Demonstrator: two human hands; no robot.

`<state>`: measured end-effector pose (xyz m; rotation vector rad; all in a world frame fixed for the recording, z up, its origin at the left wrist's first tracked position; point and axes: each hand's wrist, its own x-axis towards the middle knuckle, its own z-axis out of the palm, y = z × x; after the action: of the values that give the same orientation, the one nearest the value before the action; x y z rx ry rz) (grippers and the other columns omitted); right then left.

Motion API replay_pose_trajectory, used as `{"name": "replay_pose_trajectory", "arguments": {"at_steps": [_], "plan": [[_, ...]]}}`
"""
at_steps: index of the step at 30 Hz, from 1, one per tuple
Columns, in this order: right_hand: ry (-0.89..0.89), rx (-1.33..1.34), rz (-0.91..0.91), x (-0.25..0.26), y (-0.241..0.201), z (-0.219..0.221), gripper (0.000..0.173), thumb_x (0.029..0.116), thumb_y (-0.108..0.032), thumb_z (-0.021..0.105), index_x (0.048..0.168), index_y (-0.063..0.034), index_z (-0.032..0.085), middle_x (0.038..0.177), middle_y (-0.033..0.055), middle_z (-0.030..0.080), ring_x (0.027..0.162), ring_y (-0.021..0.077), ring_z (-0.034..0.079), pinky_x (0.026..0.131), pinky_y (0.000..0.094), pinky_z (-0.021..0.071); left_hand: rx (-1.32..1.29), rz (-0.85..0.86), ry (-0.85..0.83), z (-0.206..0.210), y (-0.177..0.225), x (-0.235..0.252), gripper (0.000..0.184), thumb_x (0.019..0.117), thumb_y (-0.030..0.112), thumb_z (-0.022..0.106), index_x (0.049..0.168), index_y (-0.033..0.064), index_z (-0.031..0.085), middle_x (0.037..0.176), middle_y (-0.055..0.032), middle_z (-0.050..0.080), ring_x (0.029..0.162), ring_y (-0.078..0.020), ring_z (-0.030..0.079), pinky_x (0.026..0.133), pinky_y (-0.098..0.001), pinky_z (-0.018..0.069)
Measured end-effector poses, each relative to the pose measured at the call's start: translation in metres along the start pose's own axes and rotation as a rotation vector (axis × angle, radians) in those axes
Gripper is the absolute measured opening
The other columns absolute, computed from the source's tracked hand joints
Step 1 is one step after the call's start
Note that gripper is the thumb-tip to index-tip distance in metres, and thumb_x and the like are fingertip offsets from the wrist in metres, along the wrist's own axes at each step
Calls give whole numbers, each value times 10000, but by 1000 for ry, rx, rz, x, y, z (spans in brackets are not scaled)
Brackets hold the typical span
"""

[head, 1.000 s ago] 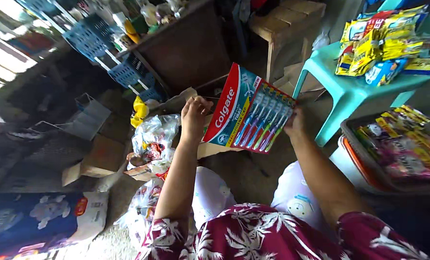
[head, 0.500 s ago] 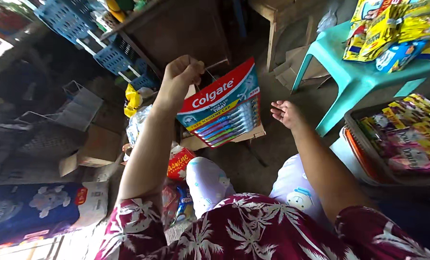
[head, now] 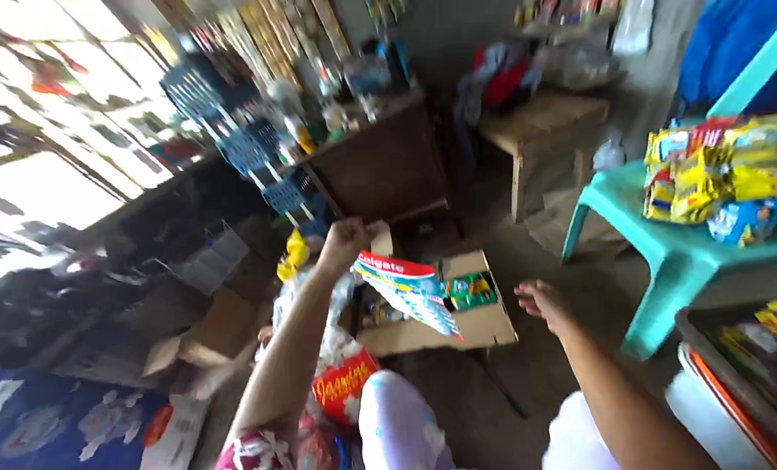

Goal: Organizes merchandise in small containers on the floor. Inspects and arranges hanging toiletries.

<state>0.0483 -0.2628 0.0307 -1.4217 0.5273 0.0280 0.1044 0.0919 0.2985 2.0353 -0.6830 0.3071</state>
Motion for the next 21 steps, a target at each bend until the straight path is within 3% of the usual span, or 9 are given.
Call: {"name": "replay_pose_trajectory", "arguments": {"at_steps": [3, 5, 7, 9, 15, 21], "plan": [[3, -19, 0, -2, -2, 5, 326, 1092, -210, 489, 1330, -2, 570, 1272, 171, 658, 987, 244, 666, 845, 420, 527, -190, -63, 114, 1, -3, -5, 235, 976, 103, 614, 756, 148, 548, 688, 74, 568, 635, -34, 548, 633, -250, 514], [-17, -35, -2, -1, 0, 5, 315, 1092, -201, 488, 1320, -2, 573, 1263, 172, 658, 994, 250, 660, 850, 428, 523, -187, -89, 40, 11, -4, -6, 323, 908, -8, 651, 678, 149, 489, 622, 84, 500, 587, -28, 483, 595, -234, 460], [-38, -56, -5, 0, 0, 5, 307, 1090, -194, 493, 1309, 5, 579, 1254, 181, 653, 1001, 264, 652, 858, 440, 516, -202, -91, -51, 18, -1, -7, 387, 883, -16, 687, 620, 165, 469, 583, 97, 466, 557, -18, 448, 578, -215, 426], [-54, -81, -12, -3, 0, 5, 302, 1089, -186, 495, 1302, 12, 579, 1252, 191, 657, 1014, 286, 657, 860, 458, 519, -309, -96, -74, 25, 4, -11, 357, 897, -19, 673, 633, 155, 507, 615, 80, 514, 591, -30, 493, 619, -226, 469], [-59, -140, -3, -7, 2, -2, 300, 1089, -187, 498, 1310, -1, 578, 1259, 180, 658, 996, 265, 661, 850, 442, 517, -199, -31, -197, 39, 14, -20, 338, 885, 26, 700, 654, 159, 493, 595, 101, 492, 556, -5, 462, 564, -202, 424], [-43, -177, 12, -9, 2, -9, 283, 1091, -162, 491, 1301, 5, 582, 1249, 184, 657, 977, 263, 658, 832, 432, 518, -297, -40, -205, 37, 20, -28, 332, 886, 30, 693, 655, 172, 502, 603, 98, 500, 558, -9, 468, 577, -201, 435]]}}
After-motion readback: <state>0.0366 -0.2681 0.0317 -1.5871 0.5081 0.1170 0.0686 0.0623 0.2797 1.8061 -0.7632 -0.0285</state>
